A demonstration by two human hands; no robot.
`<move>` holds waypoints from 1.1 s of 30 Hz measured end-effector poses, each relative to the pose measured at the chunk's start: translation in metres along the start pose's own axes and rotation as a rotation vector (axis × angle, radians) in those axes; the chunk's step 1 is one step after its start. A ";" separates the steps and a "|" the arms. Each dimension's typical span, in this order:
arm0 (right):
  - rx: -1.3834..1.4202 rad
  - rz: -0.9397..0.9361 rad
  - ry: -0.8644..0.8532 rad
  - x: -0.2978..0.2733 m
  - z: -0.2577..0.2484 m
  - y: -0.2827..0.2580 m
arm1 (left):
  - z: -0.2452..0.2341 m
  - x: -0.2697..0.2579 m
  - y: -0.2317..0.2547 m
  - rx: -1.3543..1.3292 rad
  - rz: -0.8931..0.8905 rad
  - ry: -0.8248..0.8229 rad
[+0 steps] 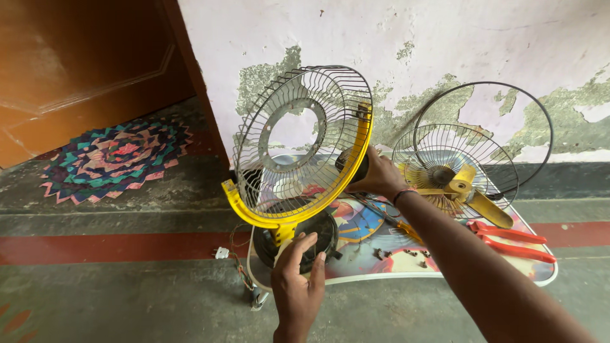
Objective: The person reassembles a disassembled electric fan by hand. They place the motor housing into the front cage, align the mounting points, and secure it with screws using a screwdriver. The fan blades and rear cage remain separate on the table.
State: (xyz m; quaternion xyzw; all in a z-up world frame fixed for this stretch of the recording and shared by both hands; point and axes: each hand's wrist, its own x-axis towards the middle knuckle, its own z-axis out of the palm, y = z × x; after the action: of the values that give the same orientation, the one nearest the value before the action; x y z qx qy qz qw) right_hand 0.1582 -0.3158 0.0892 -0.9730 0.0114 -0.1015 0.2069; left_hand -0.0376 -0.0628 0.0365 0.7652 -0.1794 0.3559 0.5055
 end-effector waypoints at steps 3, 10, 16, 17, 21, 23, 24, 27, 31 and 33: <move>0.018 -0.001 0.067 0.004 0.004 -0.001 | 0.004 0.002 0.000 -0.021 0.009 -0.012; 0.116 0.040 0.046 0.004 -0.013 -0.005 | 0.003 0.006 0.008 -0.109 -0.047 -0.079; 0.074 -0.051 0.119 -0.011 -0.062 -0.006 | 0.005 0.007 0.017 -0.169 -0.076 -0.116; 0.069 -0.062 0.141 -0.014 -0.070 -0.006 | 0.005 0.007 0.018 -0.175 -0.069 -0.122; -0.093 -0.111 0.209 -0.029 -0.096 -0.005 | 0.005 0.006 0.021 -0.193 -0.077 -0.143; -0.120 -0.143 0.228 -0.036 -0.107 -0.002 | 0.007 0.007 0.022 -0.185 -0.077 -0.153; -0.134 -0.156 0.234 -0.040 -0.110 0.000 | 0.008 0.007 0.023 -0.173 -0.073 -0.160; -0.136 -0.080 0.258 -0.051 -0.119 0.007 | 0.009 0.003 0.028 -0.204 0.007 -0.146; 0.074 0.156 0.230 -0.061 -0.134 0.020 | 0.005 0.001 0.035 0.176 0.074 -0.188; 0.262 0.238 0.216 -0.067 -0.142 0.027 | -0.002 0.002 0.035 0.339 -0.039 -0.214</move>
State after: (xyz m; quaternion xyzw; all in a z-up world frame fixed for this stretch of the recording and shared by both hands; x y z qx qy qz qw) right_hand 0.0643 -0.3933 0.1920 -0.9130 0.1350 -0.1808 0.3399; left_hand -0.0592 -0.0761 0.0611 0.8762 -0.1547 0.2878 0.3543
